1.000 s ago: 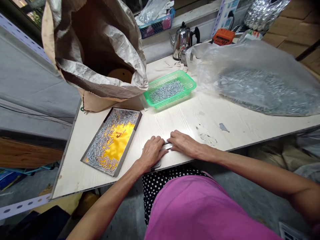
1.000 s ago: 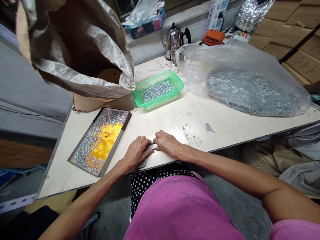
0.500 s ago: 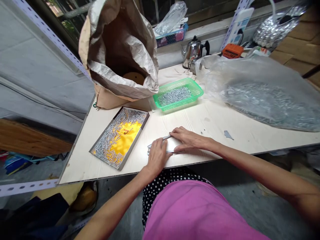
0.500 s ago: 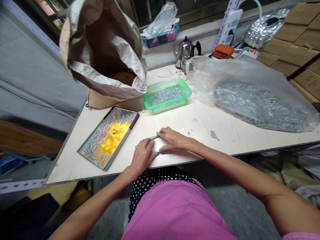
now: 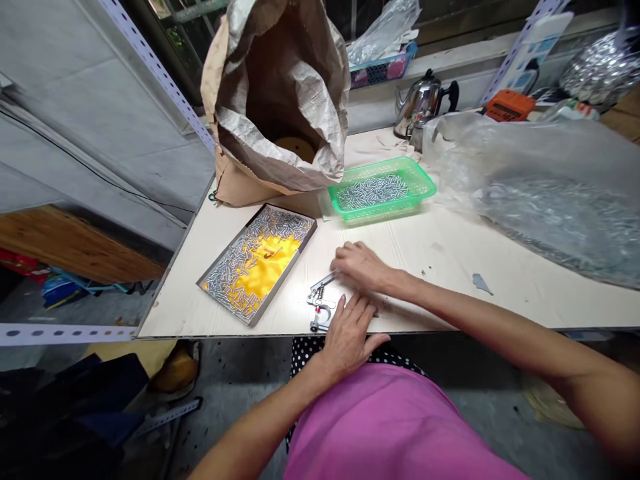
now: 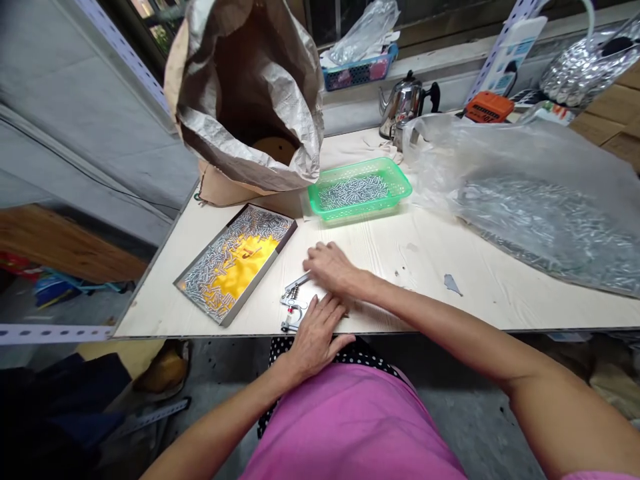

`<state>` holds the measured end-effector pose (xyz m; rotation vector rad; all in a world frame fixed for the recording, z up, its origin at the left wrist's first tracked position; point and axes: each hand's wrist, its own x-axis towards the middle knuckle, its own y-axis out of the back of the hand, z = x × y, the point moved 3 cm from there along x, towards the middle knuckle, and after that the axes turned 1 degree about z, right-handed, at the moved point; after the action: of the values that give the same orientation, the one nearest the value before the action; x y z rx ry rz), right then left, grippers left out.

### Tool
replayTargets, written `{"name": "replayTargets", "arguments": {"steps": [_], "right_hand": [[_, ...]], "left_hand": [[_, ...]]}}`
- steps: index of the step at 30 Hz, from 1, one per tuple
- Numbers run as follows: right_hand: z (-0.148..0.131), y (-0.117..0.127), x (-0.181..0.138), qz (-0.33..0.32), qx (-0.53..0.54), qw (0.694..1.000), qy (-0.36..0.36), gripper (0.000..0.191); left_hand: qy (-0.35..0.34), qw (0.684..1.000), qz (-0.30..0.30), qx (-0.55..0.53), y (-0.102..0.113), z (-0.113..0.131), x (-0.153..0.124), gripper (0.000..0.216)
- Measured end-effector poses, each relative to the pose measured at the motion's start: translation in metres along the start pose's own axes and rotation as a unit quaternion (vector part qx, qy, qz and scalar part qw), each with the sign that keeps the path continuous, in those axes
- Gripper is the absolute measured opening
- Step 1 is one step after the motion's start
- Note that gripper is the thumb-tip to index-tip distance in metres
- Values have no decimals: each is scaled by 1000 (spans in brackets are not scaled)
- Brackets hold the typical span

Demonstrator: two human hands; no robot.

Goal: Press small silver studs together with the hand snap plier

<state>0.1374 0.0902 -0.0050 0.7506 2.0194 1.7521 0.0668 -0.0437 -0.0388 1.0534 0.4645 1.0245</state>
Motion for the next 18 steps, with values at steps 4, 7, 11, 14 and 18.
{"name": "replayTargets", "arguments": {"steps": [4,7,11,14,18], "right_hand": [[-65,-15,7,-27,18,978,204,9],[-86,-26,12,-24,-10,967,252,14],[-85,-25,15,19,-23,955,294,15],[-78,-14,13,74,-40,943,323,15],[-45,26,18,206,-94,940,256,26]], "left_hand": [[56,998,-26,-25,-7,-2,-4,56],[68,996,-38,-31,-16,-6,-7,48],[66,996,-57,-26,-32,-22,-7,45],[81,996,-42,-17,-36,-30,-3,46],[38,999,-3,-1,-16,-21,4,41]]}}
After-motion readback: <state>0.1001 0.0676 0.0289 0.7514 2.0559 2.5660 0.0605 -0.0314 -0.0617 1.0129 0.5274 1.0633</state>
